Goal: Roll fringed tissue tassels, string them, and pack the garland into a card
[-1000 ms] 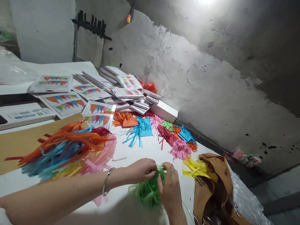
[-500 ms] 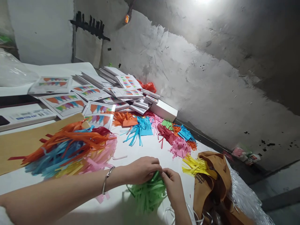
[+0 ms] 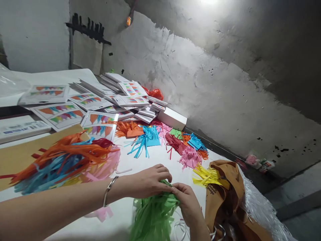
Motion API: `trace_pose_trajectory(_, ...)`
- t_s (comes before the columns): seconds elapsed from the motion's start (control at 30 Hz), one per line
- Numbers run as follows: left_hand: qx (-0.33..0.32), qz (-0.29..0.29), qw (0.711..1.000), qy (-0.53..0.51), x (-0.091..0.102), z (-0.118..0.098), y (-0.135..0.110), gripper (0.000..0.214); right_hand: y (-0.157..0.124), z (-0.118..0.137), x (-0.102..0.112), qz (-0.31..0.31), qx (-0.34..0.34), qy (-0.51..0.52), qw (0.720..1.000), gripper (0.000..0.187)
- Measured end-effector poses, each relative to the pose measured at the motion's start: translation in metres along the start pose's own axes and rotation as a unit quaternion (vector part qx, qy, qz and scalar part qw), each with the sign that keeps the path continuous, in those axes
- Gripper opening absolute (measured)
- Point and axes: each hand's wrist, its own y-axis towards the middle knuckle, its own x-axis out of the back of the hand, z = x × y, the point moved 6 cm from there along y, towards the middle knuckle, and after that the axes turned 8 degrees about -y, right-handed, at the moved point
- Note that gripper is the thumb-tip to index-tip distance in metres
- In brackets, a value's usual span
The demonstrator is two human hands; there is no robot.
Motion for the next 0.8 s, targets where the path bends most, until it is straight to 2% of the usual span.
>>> trace_pose_trajectory(0.07, -0.026, 0.003, 1.000, 0.005, 0.000, -0.005, 0.001, 0.014, -0.001, -0.001, 0.001, -0.014, 0.007, -0.014, 1.000, 0.045)
trace_pose_trajectory(0.17, -0.045, 0.016, 0.999, -0.003, 0.000, -0.005, 0.004, 0.019, -0.003, -0.002, 0.015, -0.063, 0.029, -0.068, 0.995, 0.046)
trace_pose_trajectory(0.27, -0.012, 0.019, 0.998, -0.056, 0.009, 0.010, 0.009, 0.017, -0.012, -0.002, 0.052, -0.162, 0.055, -0.141, 0.975, 0.043)
trace_pose_trajectory(0.33, 0.042, 0.006, 0.988, -0.149, 0.021, 0.028, 0.014, 0.016, -0.023, -0.006, 0.085, -0.229, 0.059, -0.181, 0.955, 0.044)
trace_pose_trajectory(0.4, 0.099, -0.015, 0.963, -0.251, 0.034, 0.048, 0.021, 0.017, -0.036, -0.011, 0.117, -0.279, 0.055, -0.210, 0.935, 0.047)
trace_pose_trajectory(0.47, 0.175, -0.054, 0.919, -0.349, 0.046, 0.070, 0.029, 0.021, -0.050, -0.019, 0.144, -0.315, 0.047, -0.237, 0.918, 0.048)
trace_pose_trajectory(0.57, 0.273, -0.153, 0.847, -0.430, 0.063, 0.105, 0.043, 0.035, -0.074, -0.031, 0.175, -0.362, 0.030, -0.280, 0.889, 0.045)
trace_pose_trajectory(0.6, 0.293, -0.190, 0.828, -0.438, 0.069, 0.117, 0.048, 0.038, -0.084, -0.035, 0.185, -0.380, 0.022, -0.294, 0.877, 0.042)
trace_pose_trajectory(0.7, 0.332, -0.275, 0.797, -0.424, 0.080, 0.157, 0.075, 0.040, -0.117, -0.050, 0.209, -0.438, -0.001, -0.329, 0.836, 0.036)
trace_pose_trajectory(0.8, 0.366, -0.312, 0.781, -0.399, 0.076, 0.198, 0.120, 0.037, -0.147, -0.066, 0.220, -0.472, -0.039, -0.367, 0.801, 0.037)
